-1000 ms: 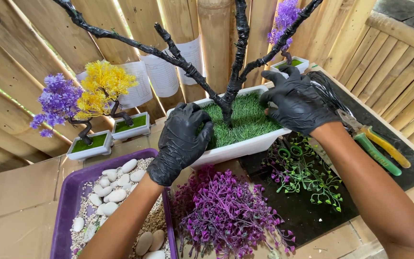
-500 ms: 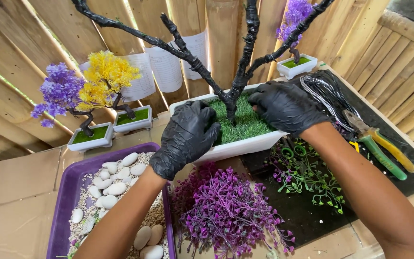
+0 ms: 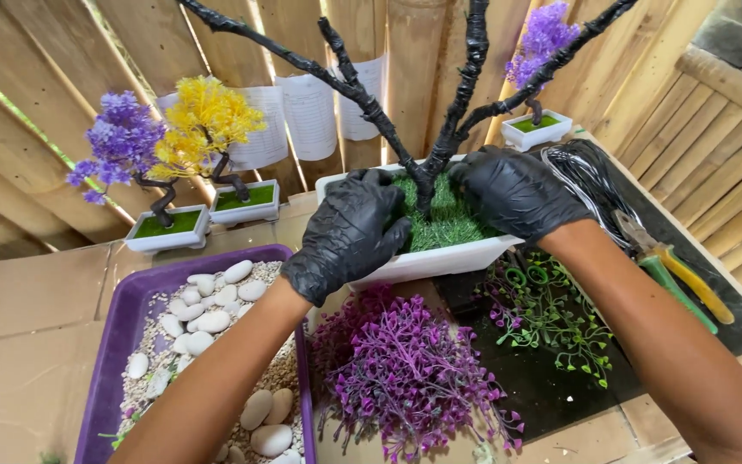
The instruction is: The person arranges artificial green grass around the base of a black bonsai tree in a white rectangular pot. They also handle white stones and small pebbles from a purple tray, placing them into the pot to create a decorative base.
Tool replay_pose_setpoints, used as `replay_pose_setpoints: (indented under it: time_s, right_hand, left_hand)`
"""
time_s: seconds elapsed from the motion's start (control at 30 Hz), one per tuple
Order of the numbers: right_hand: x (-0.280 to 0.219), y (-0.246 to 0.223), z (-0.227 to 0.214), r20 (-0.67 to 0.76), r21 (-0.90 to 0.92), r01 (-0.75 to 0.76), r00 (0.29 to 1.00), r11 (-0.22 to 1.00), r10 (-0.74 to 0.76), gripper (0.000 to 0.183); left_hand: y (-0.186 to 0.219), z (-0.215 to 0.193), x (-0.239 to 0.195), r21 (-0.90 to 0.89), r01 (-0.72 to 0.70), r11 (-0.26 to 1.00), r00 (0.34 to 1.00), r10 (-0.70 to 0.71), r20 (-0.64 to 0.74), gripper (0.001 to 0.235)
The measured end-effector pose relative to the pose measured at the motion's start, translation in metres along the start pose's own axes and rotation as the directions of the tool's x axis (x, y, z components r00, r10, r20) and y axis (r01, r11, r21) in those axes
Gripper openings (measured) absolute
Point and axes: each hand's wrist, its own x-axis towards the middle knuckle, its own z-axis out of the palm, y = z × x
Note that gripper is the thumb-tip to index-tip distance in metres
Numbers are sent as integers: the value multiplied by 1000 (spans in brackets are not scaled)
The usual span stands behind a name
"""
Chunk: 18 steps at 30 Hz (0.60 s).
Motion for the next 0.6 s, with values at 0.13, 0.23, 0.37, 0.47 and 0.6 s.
replay_pose_setpoints:
  time_s: [0.13,0.23,0.37,0.47,0.6]
  right_hand:
    - [-1,3,37,-26,222,6,1000,975,0,28]
    - [10,-21,1,16,141,-6,1000,990,4,35]
    - [17,-20,1,99,201,-79,993,976,60,28]
    - [12,-4,7,119,180,-69,992,981,48,25]
    - [-2,6,49,109,89,-98,990,991,88,23]
  left_hand:
    - [4,-1,-4,-85,-42,995,999,41,-6,30]
    - [6,-3,2,-39,-64,997,998,65,24,33]
    - [-2,9,-3,-7,-103,995,994,103,39,43]
    - [-1,6,-1,13,-117,993,993,117,-1,42]
    - [-3,11,-4,65,-71,995,994,75,-75,41]
